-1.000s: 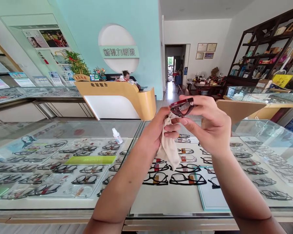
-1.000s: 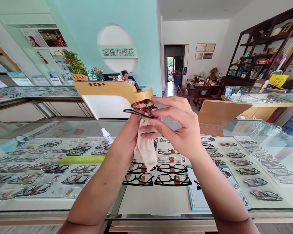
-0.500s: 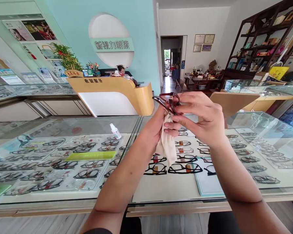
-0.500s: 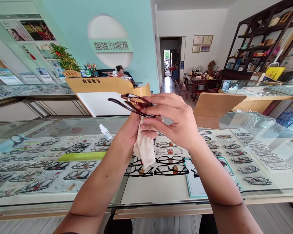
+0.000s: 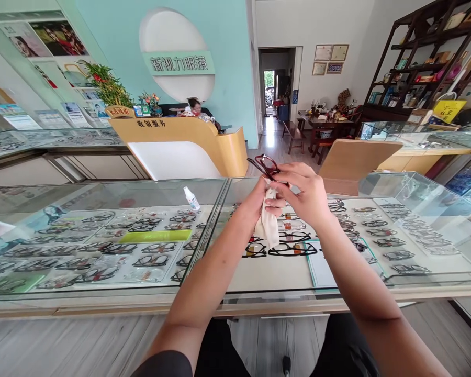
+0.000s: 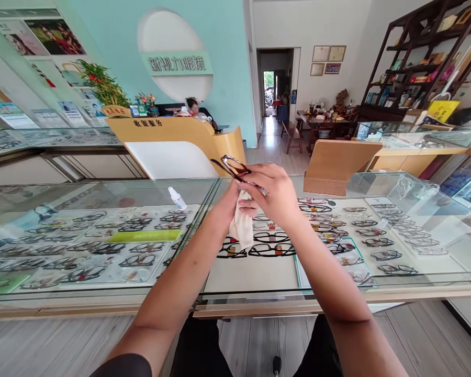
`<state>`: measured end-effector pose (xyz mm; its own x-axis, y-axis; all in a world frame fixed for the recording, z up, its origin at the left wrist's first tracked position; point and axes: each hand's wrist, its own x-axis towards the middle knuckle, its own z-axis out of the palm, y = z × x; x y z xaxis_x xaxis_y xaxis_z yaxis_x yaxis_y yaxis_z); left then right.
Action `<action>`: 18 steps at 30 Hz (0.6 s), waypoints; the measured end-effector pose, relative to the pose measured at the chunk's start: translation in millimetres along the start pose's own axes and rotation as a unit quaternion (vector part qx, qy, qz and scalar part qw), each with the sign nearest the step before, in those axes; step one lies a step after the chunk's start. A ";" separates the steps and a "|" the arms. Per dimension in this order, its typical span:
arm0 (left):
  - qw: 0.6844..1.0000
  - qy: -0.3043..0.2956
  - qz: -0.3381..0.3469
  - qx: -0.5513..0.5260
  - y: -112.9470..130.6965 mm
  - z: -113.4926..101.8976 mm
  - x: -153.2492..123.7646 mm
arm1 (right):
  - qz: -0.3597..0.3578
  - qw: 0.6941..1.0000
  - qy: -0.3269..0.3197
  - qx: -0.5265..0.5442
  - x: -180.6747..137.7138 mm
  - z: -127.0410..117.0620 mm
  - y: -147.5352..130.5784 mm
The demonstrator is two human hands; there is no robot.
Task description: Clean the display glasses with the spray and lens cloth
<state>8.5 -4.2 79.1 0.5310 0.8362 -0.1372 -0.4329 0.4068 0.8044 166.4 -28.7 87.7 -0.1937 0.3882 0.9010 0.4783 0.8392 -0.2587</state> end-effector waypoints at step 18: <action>0.981 0.153 0.083 -0.081 33.9 -107.7 9.3 | 0.141 0.902 -0.350 -0.210 -38.2 20.1 83.3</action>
<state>-79.7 56.9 42.9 0.2111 0.9569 -0.1997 -0.6185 0.2889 0.7307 196.4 34.1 24.7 -0.4363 0.8326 0.3413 0.8471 0.5079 -0.1564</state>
